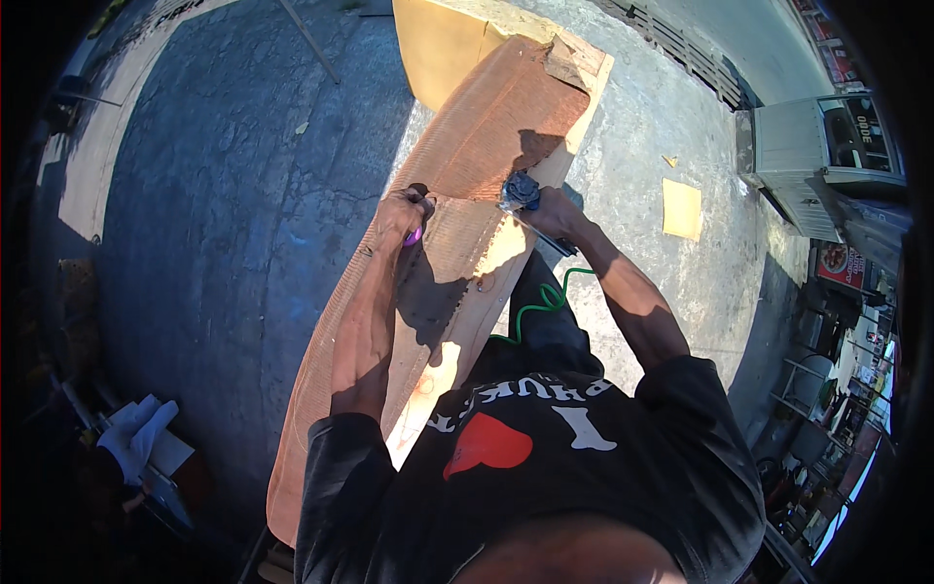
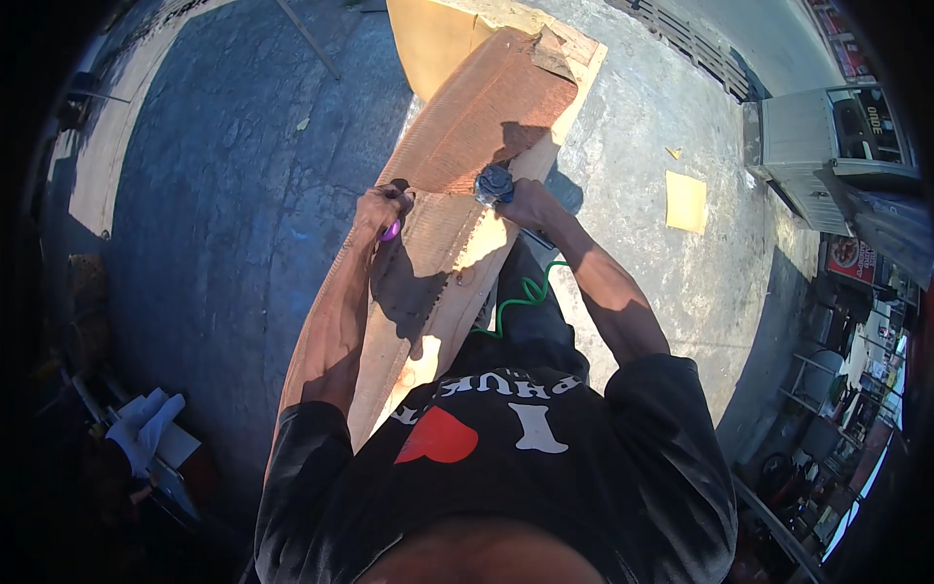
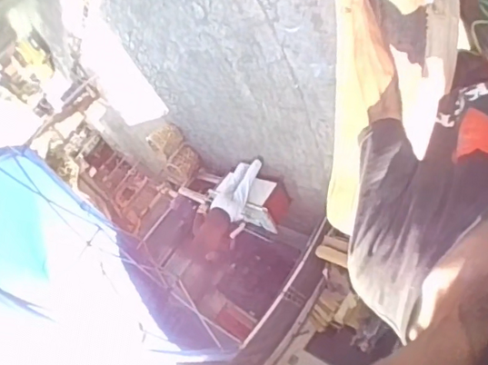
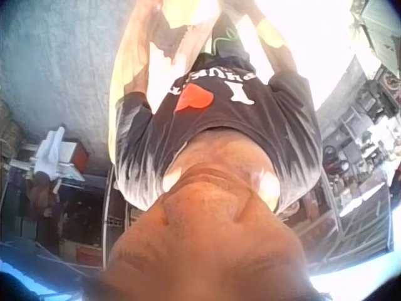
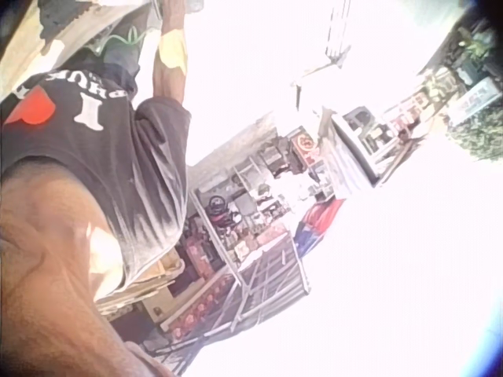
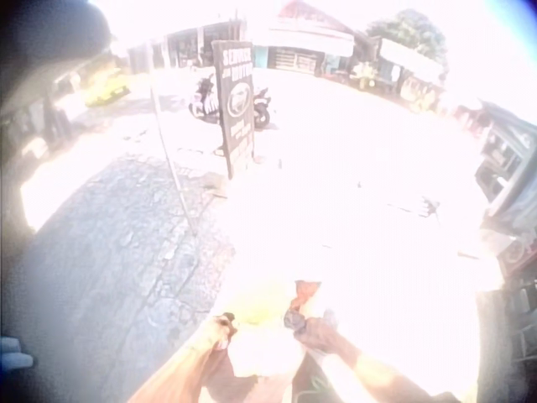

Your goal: The person is repairing a wooden chair frame by attaching a black strap to the side. They use a pneumatic nail gun to secure the strap and a tape measure to check dimensions. A woman assists by holding the chair steady during the process.

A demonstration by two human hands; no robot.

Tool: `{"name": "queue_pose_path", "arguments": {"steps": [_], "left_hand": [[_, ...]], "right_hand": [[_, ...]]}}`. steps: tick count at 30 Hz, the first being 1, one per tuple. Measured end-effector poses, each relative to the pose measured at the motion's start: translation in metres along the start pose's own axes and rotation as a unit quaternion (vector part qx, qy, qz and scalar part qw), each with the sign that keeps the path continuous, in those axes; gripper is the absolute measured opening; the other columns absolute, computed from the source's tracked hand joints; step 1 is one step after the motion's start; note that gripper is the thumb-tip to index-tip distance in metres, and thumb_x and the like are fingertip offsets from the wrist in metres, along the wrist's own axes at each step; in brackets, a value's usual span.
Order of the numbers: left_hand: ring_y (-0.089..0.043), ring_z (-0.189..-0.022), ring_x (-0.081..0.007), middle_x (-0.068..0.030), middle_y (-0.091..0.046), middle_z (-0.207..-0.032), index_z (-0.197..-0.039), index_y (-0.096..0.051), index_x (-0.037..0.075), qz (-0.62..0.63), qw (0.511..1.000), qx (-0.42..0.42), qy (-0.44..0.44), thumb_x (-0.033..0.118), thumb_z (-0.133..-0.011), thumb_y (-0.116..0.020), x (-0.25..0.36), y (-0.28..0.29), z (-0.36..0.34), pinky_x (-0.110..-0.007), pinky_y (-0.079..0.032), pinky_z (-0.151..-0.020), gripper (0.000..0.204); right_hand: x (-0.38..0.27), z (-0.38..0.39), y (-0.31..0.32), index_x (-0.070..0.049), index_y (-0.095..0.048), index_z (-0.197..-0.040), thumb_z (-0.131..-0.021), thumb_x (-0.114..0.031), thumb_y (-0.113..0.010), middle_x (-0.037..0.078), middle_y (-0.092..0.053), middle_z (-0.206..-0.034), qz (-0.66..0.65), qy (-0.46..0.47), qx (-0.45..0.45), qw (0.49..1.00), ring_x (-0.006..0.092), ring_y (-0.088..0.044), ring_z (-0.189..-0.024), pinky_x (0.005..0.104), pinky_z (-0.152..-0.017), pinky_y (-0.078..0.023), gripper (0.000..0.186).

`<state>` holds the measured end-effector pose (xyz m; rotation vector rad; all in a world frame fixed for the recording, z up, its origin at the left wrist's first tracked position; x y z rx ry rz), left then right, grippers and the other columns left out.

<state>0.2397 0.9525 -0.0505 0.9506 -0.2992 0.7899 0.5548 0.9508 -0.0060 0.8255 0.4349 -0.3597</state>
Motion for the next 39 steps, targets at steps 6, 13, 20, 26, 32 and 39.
{"name": "queue_pose_path", "arguments": {"steps": [6, 13, 20, 26, 32, 39], "left_hand": [[-0.072, -0.104, -0.0285, -0.0178, -0.075, -0.11, -0.117, -0.074, 0.006, 0.026, 1.0, -0.01, -0.002, 0.047, -0.08, -0.08, 0.0, 0.005, 0.007, -0.037, -0.053, -0.092, 0.055], [-0.072, -0.102, -0.028, -0.0167, -0.075, -0.108, -0.117, -0.074, 0.01, 0.034, 0.999, 0.009, -0.002, 0.044, -0.081, -0.08, 0.001, 0.006, 0.013, -0.038, -0.052, -0.091, 0.05], [-0.071, -0.104, -0.0281, -0.0157, -0.074, -0.111, -0.118, -0.075, 0.013, 0.03, 0.999, 0.012, 0.027, 0.045, -0.082, -0.08, -0.001, 0.003, 0.014, -0.04, -0.052, -0.092, 0.048], [-0.071, -0.101, -0.0278, -0.0133, -0.075, -0.107, -0.117, -0.075, 0.014, -0.05, 0.998, -0.011, -0.036, 0.052, -0.079, -0.08, -0.013, 0.002, 0.004, -0.04, -0.053, -0.091, 0.053], [-0.069, -0.094, -0.0288, -0.012, -0.074, -0.097, -0.109, -0.076, 0.011, -0.145, 0.958, -0.239, -0.064, 0.061, -0.08, -0.076, -0.067, 0.008, 0.067, -0.041, -0.052, -0.086, 0.057], [-0.069, -0.092, -0.0272, -0.0111, -0.074, -0.098, -0.107, -0.077, 0.017, -0.143, 0.969, -0.191, -0.062, 0.043, -0.081, -0.076, -0.117, 0.024, 0.13, -0.042, -0.052, -0.08, 0.036]], "right_hand": [[-0.003, -0.001, -0.001, 0.006, -0.073, -0.096, -0.077, -0.039, -0.072, 0.032, -0.07, -0.095, 0.019, -0.003, 0.027, 0.999, 0.0446, -0.07, -0.093, 0.0474, -0.083, -0.055, 0.048], [0.0, -0.003, -0.003, 0.012, -0.069, -0.1, -0.081, -0.041, -0.069, 0.035, -0.069, -0.098, 0.041, -0.018, 0.012, 0.999, 0.0465, -0.069, -0.096, 0.0477, -0.084, -0.055, 0.056], [-0.013, 0.012, 0.002, 0.01, -0.069, -0.102, -0.083, -0.041, -0.068, 0.033, -0.069, -0.101, 0.024, -0.02, 0.016, 0.999, 0.0459, -0.068, -0.099, 0.0478, -0.084, -0.055, 0.055], [-0.01, 0.011, -0.004, 0.009, -0.07, -0.101, -0.081, -0.038, -0.069, 0.033, -0.069, -0.1, 0.001, -0.026, 0.01, 1.0, 0.0444, -0.069, -0.099, 0.0476, -0.085, -0.054, 0.05], [-0.035, 0.052, -0.046, 0.01, -0.069, -0.091, -0.078, -0.033, -0.068, 0.033, -0.069, -0.087, -0.017, 0.017, -0.027, 0.999, 0.0462, -0.07, -0.09, 0.0484, -0.081, -0.055, 0.045], [-0.032, 0.067, -0.123, -0.002, -0.071, -0.095, -0.079, -0.033, -0.07, 0.029, -0.069, -0.085, -0.004, 0.102, -0.018, 0.995, 0.0439, -0.07, -0.088, 0.0465, -0.074, -0.056, 0.036]]}}
Point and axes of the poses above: each hand's wrist, its own z-axis away from the middle knuckle, its own y-axis out of the back of the hand, x = y × z, the point moved 3 cm from there along -z, towards the middle knuckle
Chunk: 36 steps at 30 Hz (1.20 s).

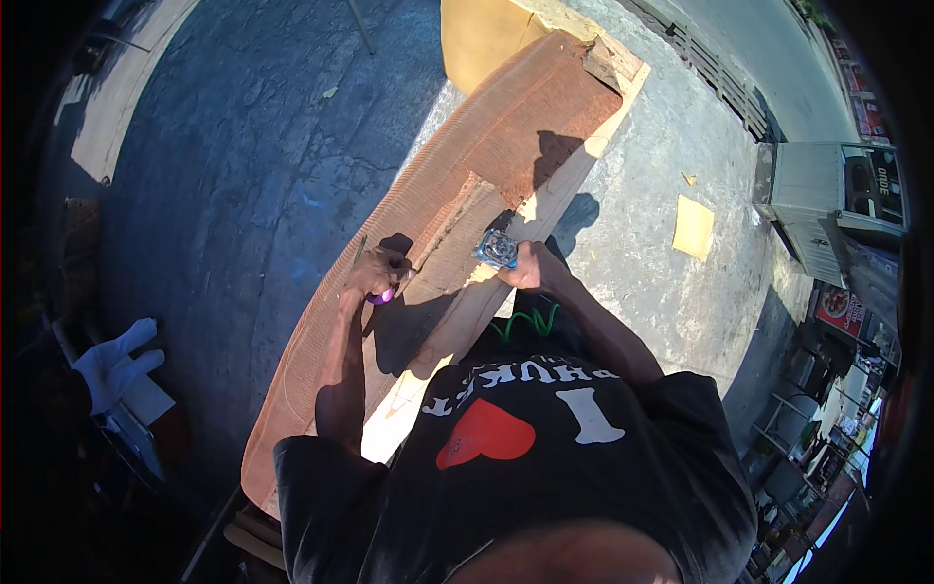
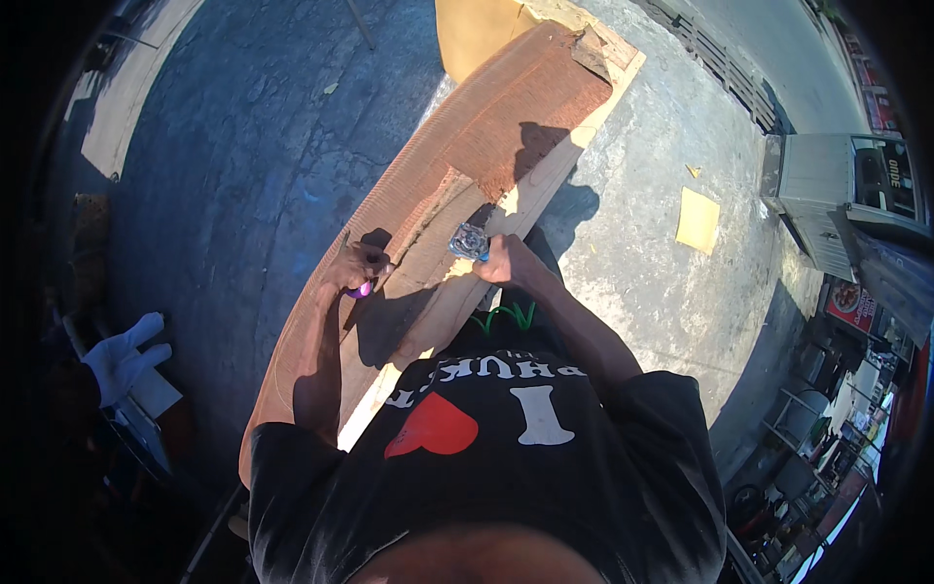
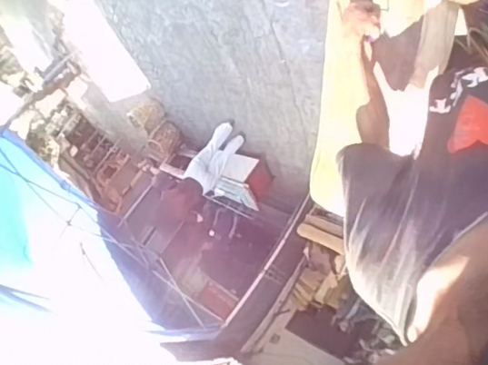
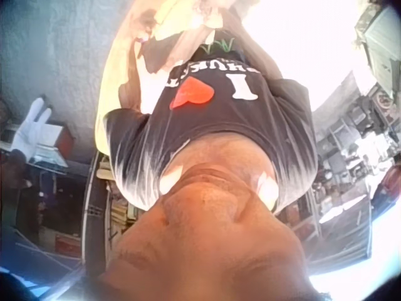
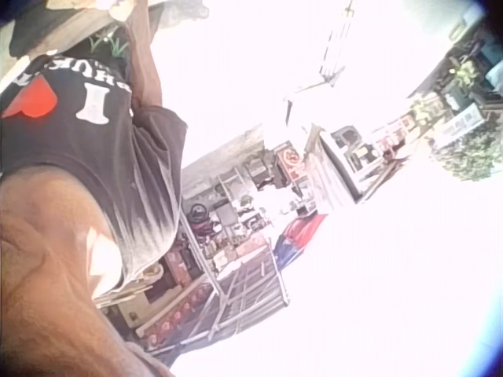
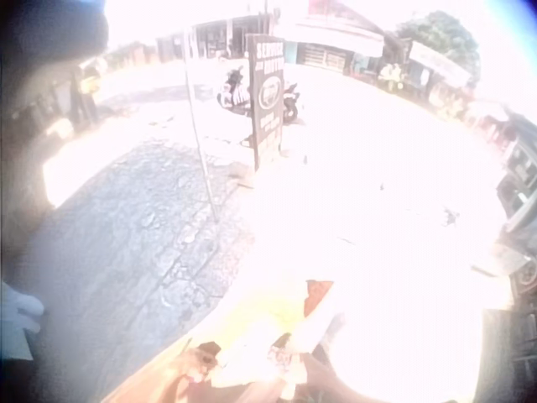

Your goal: The person is repairing a wooden chair frame by attaching a black strap to the side. They use a pneumatic nail gun to secure the strap and a tape measure to check dimensions. A woman assists by holding the chair steady during the process.

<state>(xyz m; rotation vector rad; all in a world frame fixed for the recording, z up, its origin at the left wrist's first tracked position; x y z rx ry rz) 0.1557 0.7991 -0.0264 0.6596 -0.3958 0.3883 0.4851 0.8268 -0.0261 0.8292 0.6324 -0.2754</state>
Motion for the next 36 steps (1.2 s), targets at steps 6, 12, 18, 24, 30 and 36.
{"name": "queue_pose_path", "arguments": {"steps": [6, 12, 18, 24, 30, 36], "left_hand": [[-0.07, -0.084, -0.0273, -0.0118, -0.074, -0.088, -0.101, -0.078, 0.013, 0.042, 0.989, 0.137, 0.024, 0.041, -0.078, -0.078, -0.016, 0.005, 0.005, -0.041, -0.053, -0.077, 0.036], [-0.071, -0.086, -0.0278, -0.0111, -0.075, -0.09, -0.104, -0.077, 0.013, 0.073, 0.978, 0.187, 0.058, 0.046, -0.077, -0.079, -0.015, 0.004, 0.017, -0.04, -0.054, -0.079, 0.043], [-0.071, -0.088, -0.0296, -0.0113, -0.075, -0.093, -0.104, -0.077, 0.014, 0.006, 0.987, 0.114, 0.109, 0.045, -0.078, -0.079, -0.032, -0.016, 0.074, -0.042, -0.054, -0.08, 0.041], [-0.071, -0.088, -0.0294, -0.0123, -0.075, -0.096, -0.101, -0.077, 0.013, 0.029, 0.976, 0.148, 0.155, 0.04, -0.075, -0.08, -0.079, -0.037, 0.15, -0.041, -0.055, -0.08, 0.038], [-0.07, -0.085, -0.0268, -0.0102, -0.075, -0.091, -0.097, -0.08, 0.015, 0.119, 0.974, 0.158, 0.113, 0.04, -0.075, -0.079, -0.121, -0.055, 0.151, -0.041, -0.054, -0.077, 0.033], [-0.068, -0.086, -0.0208, -0.0059, -0.077, -0.096, -0.101, -0.08, 0.012, 0.189, 0.967, 0.135, 0.102, 0.043, -0.074, -0.087, -0.139, -0.05, 0.144, -0.037, -0.052, -0.078, 0.041]], "right_hand": [[-0.054, 0.026, 0.025, 0.005, -0.069, -0.09, -0.078, -0.033, -0.068, 0.031, -0.068, -0.086, -0.002, -0.071, -0.038, 0.997, 0.045, -0.07, -0.091, 0.0466, -0.075, -0.056, 0.04], [-0.051, 0.029, 0.008, 0.007, -0.069, -0.094, -0.079, -0.034, -0.067, 0.033, -0.067, -0.089, 0.049, -0.061, -0.009, 0.997, 0.0438, -0.07, -0.093, 0.0459, -0.08, -0.054, 0.044], [-0.054, 0.039, 0.007, 0.004, -0.069, -0.098, -0.079, -0.033, -0.067, 0.031, -0.069, -0.093, -0.053, -0.05, 0.018, 0.997, 0.0441, -0.069, -0.097, 0.0471, -0.082, -0.055, 0.042], [-0.024, 0.036, -0.037, -0.001, -0.07, -0.1, -0.08, -0.034, -0.066, 0.028, -0.07, -0.092, -0.051, 0.046, 0.002, 0.998, 0.0433, -0.068, -0.098, 0.0462, -0.081, -0.055, 0.039], [-0.112, 0.061, -0.064, -0.003, -0.07, -0.103, -0.078, -0.029, -0.067, 0.024, -0.072, -0.09, 0.04, 0.047, -0.158, 0.986, 0.0402, -0.07, -0.088, 0.0431, -0.08, -0.054, 0.037], [-0.141, 0.089, -0.076, 0.002, -0.069, -0.098, -0.078, -0.031, -0.066, 0.029, -0.07, -0.09, 0.052, 0.038, -0.153, 0.986, 0.0454, -0.069, -0.092, 0.0464, -0.081, -0.053, 0.039]]}}
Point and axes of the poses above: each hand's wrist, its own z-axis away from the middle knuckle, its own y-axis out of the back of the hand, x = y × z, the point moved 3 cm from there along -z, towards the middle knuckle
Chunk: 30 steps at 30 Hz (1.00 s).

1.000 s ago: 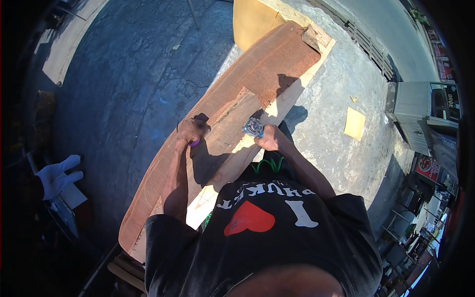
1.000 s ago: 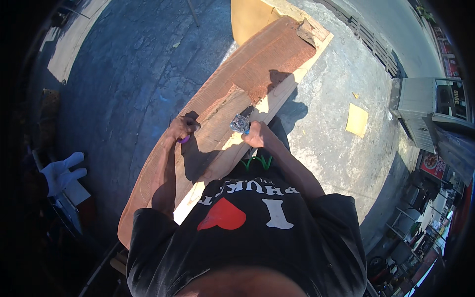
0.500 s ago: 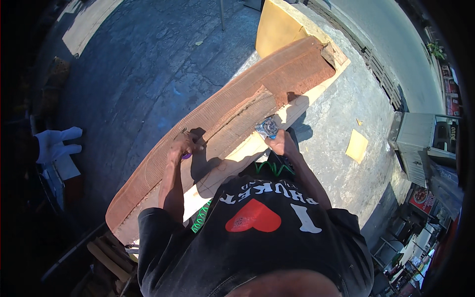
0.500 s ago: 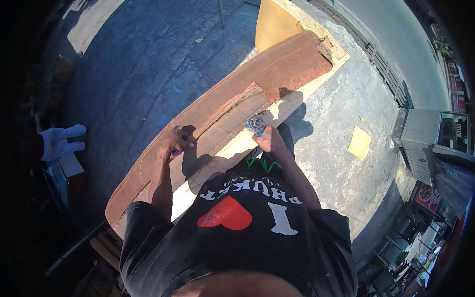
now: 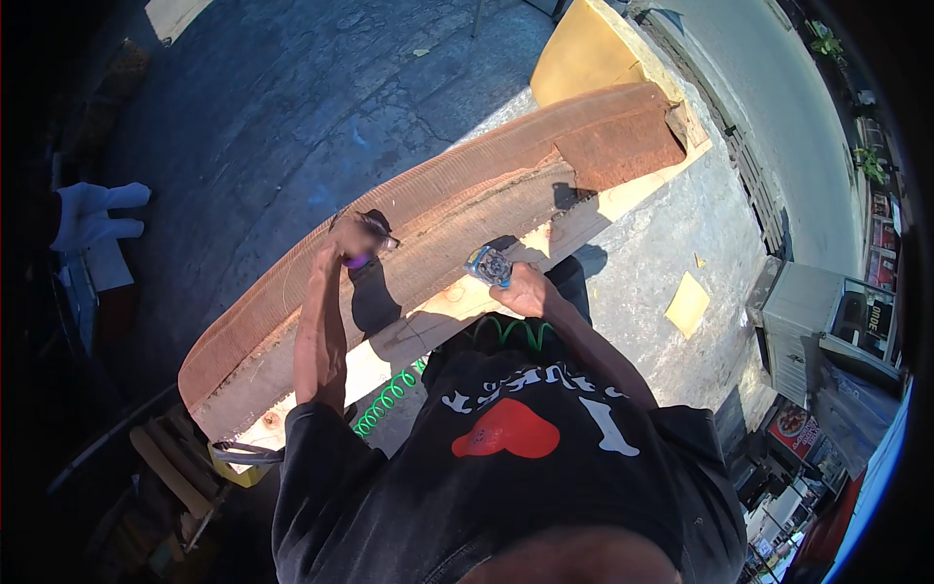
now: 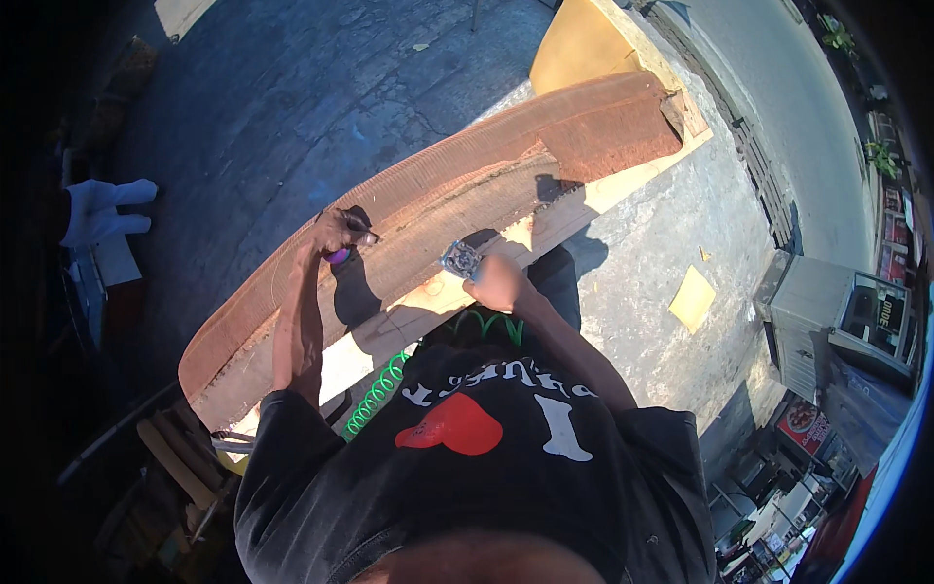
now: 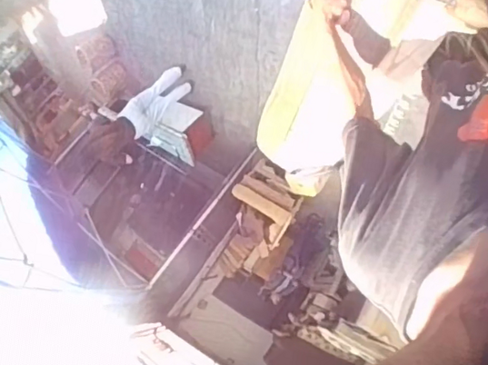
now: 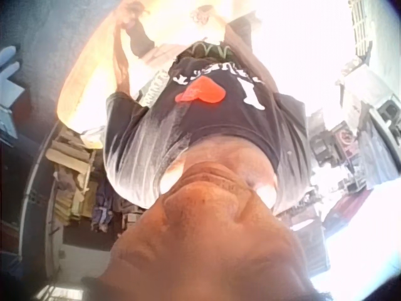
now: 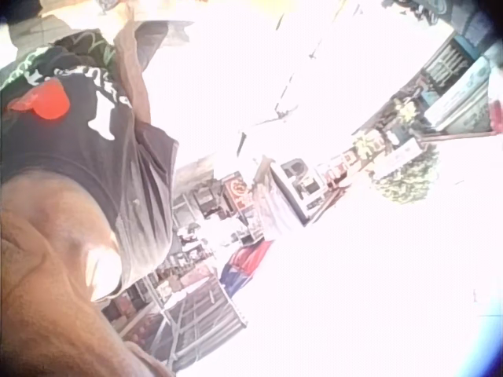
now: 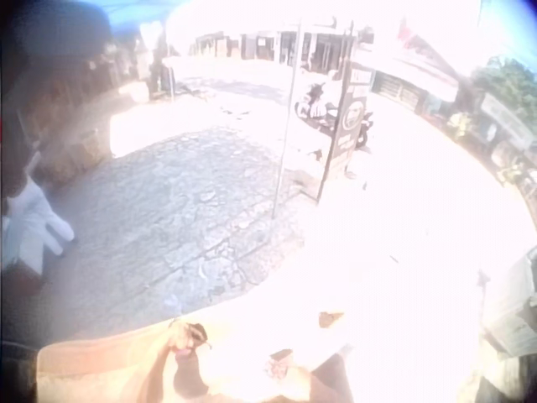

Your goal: The person is repairing a wooden chair frame by attaching a black strap to the side. They use a pneumatic nail gun to secure the strap and a tape measure to check dimensions. A woman assists by holding the chair steady during the process.

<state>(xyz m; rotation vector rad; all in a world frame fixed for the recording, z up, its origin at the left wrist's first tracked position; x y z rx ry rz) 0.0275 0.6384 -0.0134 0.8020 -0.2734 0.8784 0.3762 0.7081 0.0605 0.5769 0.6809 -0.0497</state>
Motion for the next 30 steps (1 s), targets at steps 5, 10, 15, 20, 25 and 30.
{"name": "queue_pose_path", "arguments": {"steps": [5, 10, 15, 20, 25, 30], "left_hand": [[-0.067, -0.087, -0.0216, -0.0073, -0.076, -0.093, -0.099, -0.08, 0.01, 0.009, 1.0, -0.003, 0.007, 0.046, -0.072, -0.088, 0.004, 0.002, 0.002, -0.038, -0.051, -0.079, 0.045], [-0.06, -0.076, -0.0158, -0.0034, -0.07, -0.081, -0.094, -0.079, 0.005, 0.047, 0.999, 0.014, -0.017, 0.041, -0.072, -0.089, -0.011, 0.007, 0.012, -0.035, -0.047, -0.069, 0.043], [-0.054, -0.068, -0.0125, -0.0004, -0.062, -0.071, -0.087, -0.076, 0.003, 0.1, 0.995, -0.008, 0.0, 0.033, -0.074, -0.089, -0.005, 0.011, 0.019, -0.035, -0.043, -0.063, 0.036], [-0.058, -0.072, -0.0144, -0.0007, -0.066, -0.076, -0.09, -0.078, 0.005, 0.119, 0.993, 0.008, -0.004, 0.033, -0.075, -0.088, 0.0, 0.011, 0.032, -0.033, -0.045, -0.067, 0.034], [-0.06, -0.072, -0.0162, -0.0041, -0.068, -0.076, -0.094, -0.077, 0.003, 0.147, 0.982, 0.104, -0.048, 0.035, -0.085, -0.08, -0.023, 0.008, 0.036, -0.035, -0.048, -0.068, 0.033], [-0.065, -0.081, -0.0249, -0.0149, -0.07, -0.09, -0.107, -0.07, -0.002, 0.07, 0.852, 0.476, -0.205, 0.032, -0.096, -0.065, 0.036, -0.059, 0.117, -0.039, -0.051, -0.077, 0.036]], "right_hand": [[0.037, 0.052, 0.004, 0.001, -0.069, -0.102, -0.079, -0.026, -0.068, 0.025, -0.071, -0.091, -0.119, -0.054, 0.098, 0.987, 0.0399, -0.071, -0.092, 0.0441, -0.081, -0.053, 0.036], [0.078, 0.103, 0.007, -0.002, -0.068, -0.087, -0.081, -0.016, -0.064, 0.006, -0.062, -0.067, -0.324, -0.112, 0.21, 0.916, 0.0141, -0.059, -0.055, 0.0327, -0.052, -0.046, 0.016], [0.104, 0.157, 0.013, -0.005, -0.059, -0.078, -0.082, -0.009, -0.063, 0.003, -0.053, -0.058, -0.435, -0.175, 0.304, 0.829, 0.0127, -0.051, -0.044, 0.0293, -0.042, -0.04, 0.008], [0.122, 0.203, -0.003, -0.003, -0.059, -0.08, -0.083, -0.011, -0.064, 0.004, -0.052, -0.057, -0.471, -0.156, 0.346, 0.796, 0.0144, -0.052, -0.044, 0.031, -0.043, -0.043, 0.01], [0.107, 0.226, -0.064, -0.005, -0.06, -0.081, -0.084, -0.011, -0.064, 0.003, -0.054, -0.059, -0.498, -0.117, 0.341, 0.789, 0.0134, -0.053, -0.046, 0.0307, -0.045, -0.041, 0.008], [0.089, 0.267, -0.146, -0.004, -0.06, -0.079, -0.085, -0.013, -0.067, 0.003, -0.056, -0.06, -0.53, -0.061, 0.366, 0.762, 0.0127, -0.054, -0.046, 0.0296, -0.044, -0.041, 0.013]]}}
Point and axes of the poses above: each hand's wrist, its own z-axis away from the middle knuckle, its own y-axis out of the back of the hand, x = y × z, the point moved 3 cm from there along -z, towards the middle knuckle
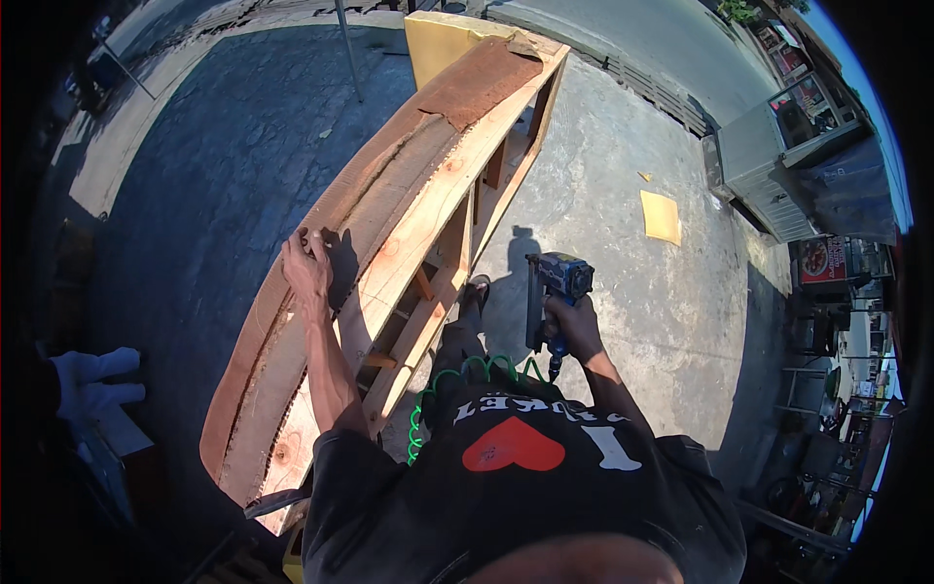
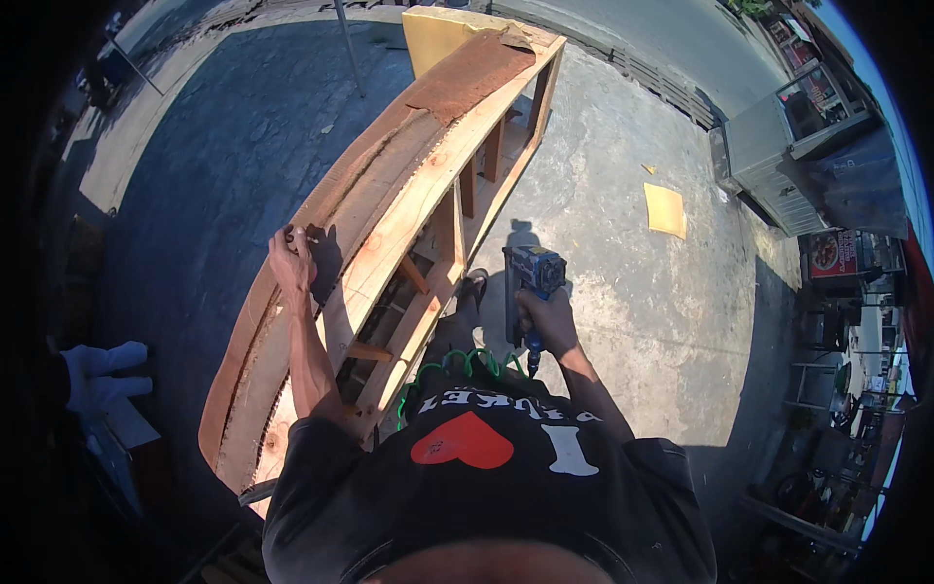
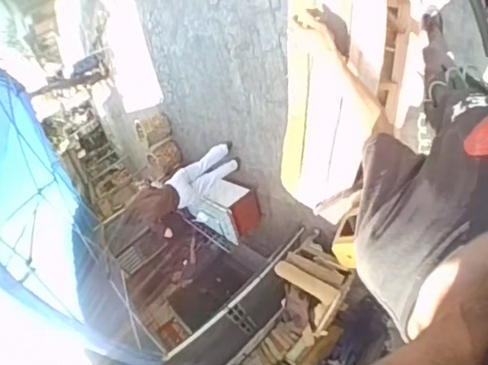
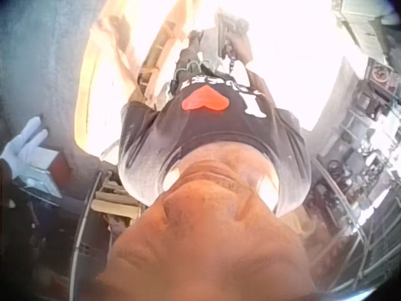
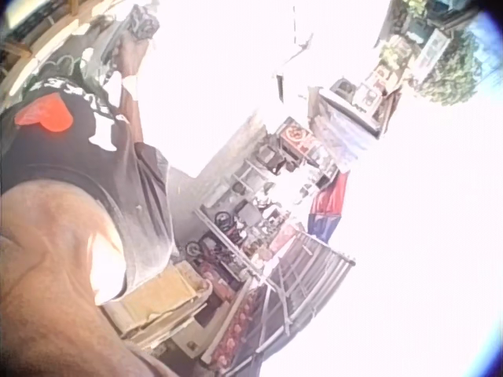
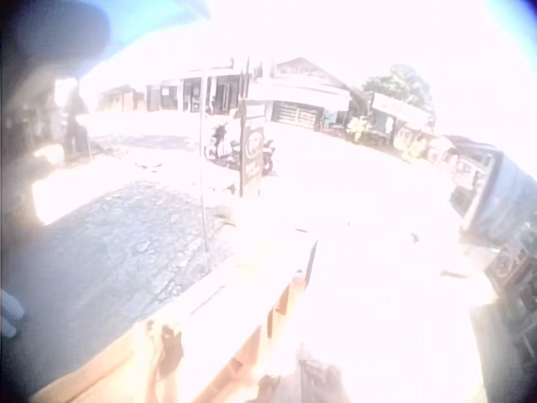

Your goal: The person is repairing a wooden chair frame by attaching a black strap to the side. They use a pneumatic nail gun to secure the strap and a tape measure to check dimensions. A woman assists by holding the chair steady during the process.

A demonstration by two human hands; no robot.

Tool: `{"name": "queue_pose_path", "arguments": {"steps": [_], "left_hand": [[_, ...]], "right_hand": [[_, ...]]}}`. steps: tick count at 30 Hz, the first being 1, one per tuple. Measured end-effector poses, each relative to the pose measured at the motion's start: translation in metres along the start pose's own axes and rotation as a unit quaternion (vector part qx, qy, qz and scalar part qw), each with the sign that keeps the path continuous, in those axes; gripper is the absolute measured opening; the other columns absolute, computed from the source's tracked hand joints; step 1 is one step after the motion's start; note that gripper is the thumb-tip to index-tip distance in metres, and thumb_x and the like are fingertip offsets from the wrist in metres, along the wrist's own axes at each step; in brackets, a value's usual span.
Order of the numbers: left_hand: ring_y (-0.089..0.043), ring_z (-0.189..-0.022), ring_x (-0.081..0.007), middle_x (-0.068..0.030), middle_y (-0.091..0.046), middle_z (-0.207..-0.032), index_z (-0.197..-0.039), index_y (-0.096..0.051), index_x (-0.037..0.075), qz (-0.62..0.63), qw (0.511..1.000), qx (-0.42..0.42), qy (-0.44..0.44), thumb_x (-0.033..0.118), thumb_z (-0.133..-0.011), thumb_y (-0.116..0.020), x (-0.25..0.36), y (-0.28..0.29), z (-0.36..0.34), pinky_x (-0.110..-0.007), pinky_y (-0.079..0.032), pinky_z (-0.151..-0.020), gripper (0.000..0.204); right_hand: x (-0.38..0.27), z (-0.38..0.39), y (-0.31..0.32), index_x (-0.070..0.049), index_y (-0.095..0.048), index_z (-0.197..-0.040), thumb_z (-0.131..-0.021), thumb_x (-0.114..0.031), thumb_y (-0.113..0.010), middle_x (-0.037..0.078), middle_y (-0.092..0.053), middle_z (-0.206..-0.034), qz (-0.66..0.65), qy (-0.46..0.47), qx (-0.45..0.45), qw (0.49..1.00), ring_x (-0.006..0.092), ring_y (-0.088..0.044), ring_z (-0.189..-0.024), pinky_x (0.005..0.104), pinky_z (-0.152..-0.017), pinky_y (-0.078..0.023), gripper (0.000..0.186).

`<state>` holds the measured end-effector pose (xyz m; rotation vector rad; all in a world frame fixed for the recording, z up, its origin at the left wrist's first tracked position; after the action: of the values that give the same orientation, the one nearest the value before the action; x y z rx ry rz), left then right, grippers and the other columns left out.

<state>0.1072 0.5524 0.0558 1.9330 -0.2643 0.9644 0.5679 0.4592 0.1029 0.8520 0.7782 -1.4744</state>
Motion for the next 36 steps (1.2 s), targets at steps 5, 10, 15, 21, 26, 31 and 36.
{"name": "queue_pose_path", "arguments": {"steps": [5, 10, 15, 21, 26, 31, 36], "left_hand": [[-0.065, -0.094, -0.0366, -0.0216, -0.068, -0.101, -0.116, -0.065, -0.002, 0.097, 0.993, -0.065, 0.028, 0.023, -0.094, -0.064, 0.109, 0.001, 0.151, -0.043, -0.05, -0.085, 0.034], [-0.066, -0.101, -0.0404, -0.0248, -0.068, -0.105, -0.114, -0.065, -0.005, 0.028, 0.995, -0.055, 0.075, 0.012, -0.091, -0.063, 0.059, 0.07, 0.183, -0.048, -0.05, -0.09, 0.028], [-0.068, -0.103, -0.0443, -0.0256, -0.062, -0.131, -0.134, -0.06, 0.009, -0.243, 0.936, -0.226, 0.112, 0.024, -0.094, -0.056, -0.049, 0.14, 0.218, -0.05, -0.056, -0.087, 0.042], [-0.065, -0.113, -0.0405, -0.0214, -0.068, -0.122, -0.125, -0.07, 0.017, -0.193, 0.924, -0.315, 0.094, 0.044, -0.095, -0.052, -0.051, 0.169, 0.219, -0.047, -0.052, -0.098, 0.044], [-0.063, -0.116, -0.0416, -0.0224, -0.067, -0.123, -0.133, -0.064, 0.016, -0.155, 0.9, -0.402, 0.065, 0.038, -0.095, -0.052, -0.055, 0.173, 0.2, -0.046, -0.05, -0.102, 0.046], [-0.059, -0.127, -0.0354, -0.0196, -0.063, -0.134, -0.142, -0.056, 0.012, -0.099, 0.924, -0.37, -0.005, 0.039, -0.095, -0.055, -0.088, 0.18, 0.217, -0.039, -0.045, -0.108, 0.055], [-0.066, -0.112, -0.0409, -0.0242, -0.069, -0.118, -0.139, -0.059, 0.015, -0.162, 0.922, -0.347, 0.051, 0.034, -0.093, -0.056, -0.102, 0.243, 0.237, -0.046, -0.05, -0.1, 0.05]], "right_hand": [[0.039, 0.1, -0.008, -0.005, -0.061, -0.082, -0.087, -0.014, -0.071, 0.002, -0.055, -0.06, -0.081, 0.008, 0.006, 0.997, 0.0126, -0.053, -0.046, 0.0297, -0.046, -0.044, 0.014], [0.064, 0.176, -0.002, -0.005, -0.061, -0.102, -0.087, -0.014, -0.072, 0.002, -0.052, -0.06, -0.125, -0.028, 0.037, 0.991, 0.0131, -0.051, -0.046, 0.0303, -0.045, -0.043, 0.021], [0.097, 0.22, -0.021, -0.006, -0.062, -0.107, -0.089, -0.02, -0.068, 0.001, -0.053, -0.062, -0.142, 0.011, 0.052, 0.988, 0.0118, -0.051, -0.046, 0.0291, -0.045, -0.044, 0.024], [0.151, 0.278, -0.092, -0.008, -0.064, -0.106, -0.09, -0.024, -0.071, 0.001, -0.052, -0.061, -0.218, -0.056, 0.081, 0.971, 0.0134, -0.05, -0.045, 0.031, -0.044, -0.043, 0.025], [0.197, 0.344, -0.16, -0.006, -0.061, -0.102, -0.089, -0.015, -0.074, 0.002, -0.054, -0.064, -0.152, -0.114, 0.029, 0.981, 0.0144, -0.054, -0.048, 0.0321, -0.045, -0.047, 0.021], [0.204, 0.373, -0.19, -0.005, -0.059, -0.099, -0.089, -0.013, -0.071, 0.002, -0.055, -0.065, -0.142, -0.098, -0.011, 0.985, 0.0131, -0.055, -0.049, 0.0303, -0.045, -0.047, 0.017], [0.197, 0.374, -0.169, -0.005, -0.059, -0.095, -0.09, -0.013, -0.07, 0.002, -0.058, -0.066, -0.223, -0.072, 0.01, 0.972, 0.0123, -0.057, -0.05, 0.0283, -0.045, -0.047, 0.015]]}}
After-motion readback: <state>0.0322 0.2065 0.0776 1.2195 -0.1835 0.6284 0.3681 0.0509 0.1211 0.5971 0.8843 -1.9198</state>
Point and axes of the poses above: each hand's wrist, its own z-axis away from the middle knuckle, its own y-axis out of the back of the hand, x = y × z, the point moved 3 cm from there along -z, towards the middle knuckle
